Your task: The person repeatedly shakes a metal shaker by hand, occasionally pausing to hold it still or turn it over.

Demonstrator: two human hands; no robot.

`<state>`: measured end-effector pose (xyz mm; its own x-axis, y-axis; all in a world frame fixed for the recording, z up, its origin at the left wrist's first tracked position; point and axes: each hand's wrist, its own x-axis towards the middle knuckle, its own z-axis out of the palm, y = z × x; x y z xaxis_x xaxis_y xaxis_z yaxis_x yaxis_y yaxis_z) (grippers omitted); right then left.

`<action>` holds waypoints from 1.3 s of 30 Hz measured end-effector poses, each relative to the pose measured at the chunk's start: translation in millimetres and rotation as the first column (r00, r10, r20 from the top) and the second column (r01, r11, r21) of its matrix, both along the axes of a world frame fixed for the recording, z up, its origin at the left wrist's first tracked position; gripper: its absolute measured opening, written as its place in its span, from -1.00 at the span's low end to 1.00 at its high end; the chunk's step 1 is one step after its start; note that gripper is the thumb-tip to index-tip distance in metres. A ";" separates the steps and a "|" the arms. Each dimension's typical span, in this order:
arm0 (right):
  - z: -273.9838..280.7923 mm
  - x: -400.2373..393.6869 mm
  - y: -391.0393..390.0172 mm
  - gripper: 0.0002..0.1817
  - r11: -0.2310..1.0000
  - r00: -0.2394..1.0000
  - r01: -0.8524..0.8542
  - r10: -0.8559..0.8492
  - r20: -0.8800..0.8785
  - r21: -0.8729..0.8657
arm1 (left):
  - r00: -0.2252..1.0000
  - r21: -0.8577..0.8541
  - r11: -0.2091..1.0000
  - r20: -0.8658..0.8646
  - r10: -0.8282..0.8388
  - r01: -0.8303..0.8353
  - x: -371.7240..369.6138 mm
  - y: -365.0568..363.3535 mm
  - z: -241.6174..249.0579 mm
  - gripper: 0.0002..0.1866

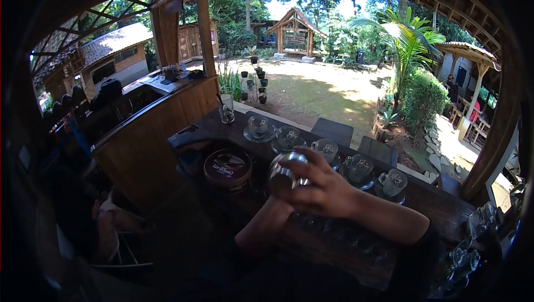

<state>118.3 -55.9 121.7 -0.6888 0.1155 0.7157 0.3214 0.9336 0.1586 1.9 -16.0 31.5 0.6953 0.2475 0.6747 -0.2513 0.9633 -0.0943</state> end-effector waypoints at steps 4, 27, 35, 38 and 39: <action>1.6 0.1 10.2 -0.20 0.981 0.998 0.065 -0.063 0.017 -0.181 | 0.369 0.358 0.659 -0.610 0.702 -0.661 8.4 16.6 -27.8 -0.66; -14.7 -7.5 -14.0 -0.38 0.968 0.987 0.070 -0.102 -0.123 -0.241 | 0.879 0.058 0.893 -0.162 0.449 -0.446 9.1 24.0 -61.1 -0.47; 18.2 -34.1 -92.7 -0.30 0.942 0.974 -0.148 0.086 0.209 0.301 | 0.931 0.239 0.934 -0.185 0.314 -0.267 -41.2 -5.7 16.7 -0.48; 8.3 -11.9 -28.8 -0.28 0.989 0.999 0.041 -0.036 0.040 -0.144 | 0.879 -0.114 0.943 -0.411 0.241 -0.312 -27.9 3.0 -29.8 -0.57; -4.5 -8.5 -8.3 -0.17 0.939 0.985 0.026 -0.082 -0.150 -0.342 | 0.901 -0.186 0.932 -0.372 0.226 -0.310 -14.7 18.0 -57.6 -0.62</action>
